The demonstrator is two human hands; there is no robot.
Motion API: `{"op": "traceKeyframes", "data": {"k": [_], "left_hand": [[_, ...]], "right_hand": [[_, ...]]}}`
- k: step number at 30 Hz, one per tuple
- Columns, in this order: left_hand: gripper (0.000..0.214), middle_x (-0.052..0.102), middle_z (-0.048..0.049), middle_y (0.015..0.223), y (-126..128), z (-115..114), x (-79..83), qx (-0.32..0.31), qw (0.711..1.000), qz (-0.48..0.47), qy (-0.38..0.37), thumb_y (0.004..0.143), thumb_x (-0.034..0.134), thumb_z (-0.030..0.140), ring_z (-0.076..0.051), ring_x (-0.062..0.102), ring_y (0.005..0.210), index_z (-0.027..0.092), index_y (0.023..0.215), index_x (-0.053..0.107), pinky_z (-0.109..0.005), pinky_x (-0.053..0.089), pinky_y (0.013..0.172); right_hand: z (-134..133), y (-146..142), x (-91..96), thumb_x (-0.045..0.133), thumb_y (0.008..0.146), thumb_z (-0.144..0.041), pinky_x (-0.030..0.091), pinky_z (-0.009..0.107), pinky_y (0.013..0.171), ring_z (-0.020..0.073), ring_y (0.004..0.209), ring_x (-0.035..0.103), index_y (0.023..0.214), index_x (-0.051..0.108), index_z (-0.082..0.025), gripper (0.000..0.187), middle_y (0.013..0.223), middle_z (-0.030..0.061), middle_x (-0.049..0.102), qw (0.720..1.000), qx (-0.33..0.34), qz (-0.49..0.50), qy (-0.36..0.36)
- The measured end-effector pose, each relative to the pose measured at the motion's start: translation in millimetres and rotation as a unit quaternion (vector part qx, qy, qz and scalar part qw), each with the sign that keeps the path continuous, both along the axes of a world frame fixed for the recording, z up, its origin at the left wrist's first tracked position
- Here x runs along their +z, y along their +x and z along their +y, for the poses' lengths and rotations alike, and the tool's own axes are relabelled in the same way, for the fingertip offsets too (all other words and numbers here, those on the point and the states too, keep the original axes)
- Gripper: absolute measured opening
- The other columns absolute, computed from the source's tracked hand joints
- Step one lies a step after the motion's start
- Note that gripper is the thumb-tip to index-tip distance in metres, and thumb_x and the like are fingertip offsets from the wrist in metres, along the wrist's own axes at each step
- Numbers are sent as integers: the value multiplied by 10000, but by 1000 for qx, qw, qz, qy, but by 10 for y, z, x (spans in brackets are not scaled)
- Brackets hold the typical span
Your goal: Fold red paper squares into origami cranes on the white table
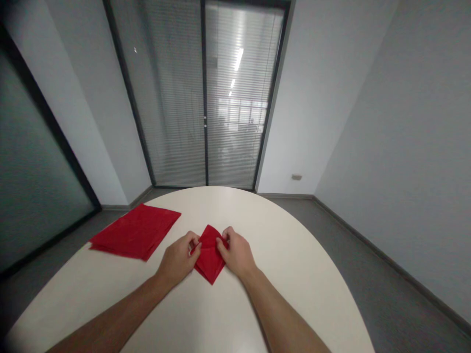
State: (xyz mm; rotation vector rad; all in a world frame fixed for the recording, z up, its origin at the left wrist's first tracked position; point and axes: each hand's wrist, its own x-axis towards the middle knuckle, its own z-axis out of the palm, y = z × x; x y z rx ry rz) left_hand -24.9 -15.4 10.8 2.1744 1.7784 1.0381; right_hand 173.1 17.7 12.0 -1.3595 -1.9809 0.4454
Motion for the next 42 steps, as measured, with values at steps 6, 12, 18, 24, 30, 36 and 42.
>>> {"op": "traceKeyframes", "data": {"k": [6,12,18,24,30,36,42], "left_hand": [[59,639,14,810,4,2,16,3,1000,1,-16,928,494,217,-175,624,756,244,876,496,-267,391,687],[56,628,19,772,11,-7,25,21,999,10,-26,931,487,225,-178,613,711,246,879,491,-265,358,648],[45,633,22,768,5,3,13,21,1000,6,-21,919,499,211,-173,614,699,245,890,505,-259,355,642],[49,657,16,815,7,-11,16,-11,1000,0,-11,902,531,199,-163,618,725,242,902,554,-255,383,666],[94,677,1,868,5,-26,33,-60,998,10,-8,900,526,174,-174,632,810,236,934,588,-273,418,728],[82,673,5,840,11,-36,49,-73,997,12,-11,920,522,204,-174,632,777,238,961,584,-279,417,716],[66,659,18,787,17,-45,58,-63,998,7,-8,926,513,218,-163,621,707,238,945,573,-268,404,681]], "right_hand": [[10,1,-21,508,937,-365,344,266,610,167,632,520,875,481,-244,138,719,-20,595,1000,4,-4,2],[7,5,-2,501,940,-340,358,267,618,165,639,538,860,500,-240,128,722,-16,610,1000,12,-8,0],[-10,5,8,532,931,-327,405,268,637,169,675,573,895,541,-238,96,779,-3,654,1000,24,2,7],[-25,1,36,617,905,-326,482,307,780,193,847,641,1043,600,-247,160,959,24,711,998,51,32,32],[-34,1,29,637,904,-299,488,330,825,198,876,639,1005,628,-244,116,949,27,705,995,71,23,65],[-37,5,54,588,944,-283,476,317,771,189,804,620,905,645,-237,83,854,22,685,995,58,19,84],[-35,-3,68,613,924,-271,469,311,752,191,795,617,869,629,-229,71,834,20,682,992,51,26,110]]}}
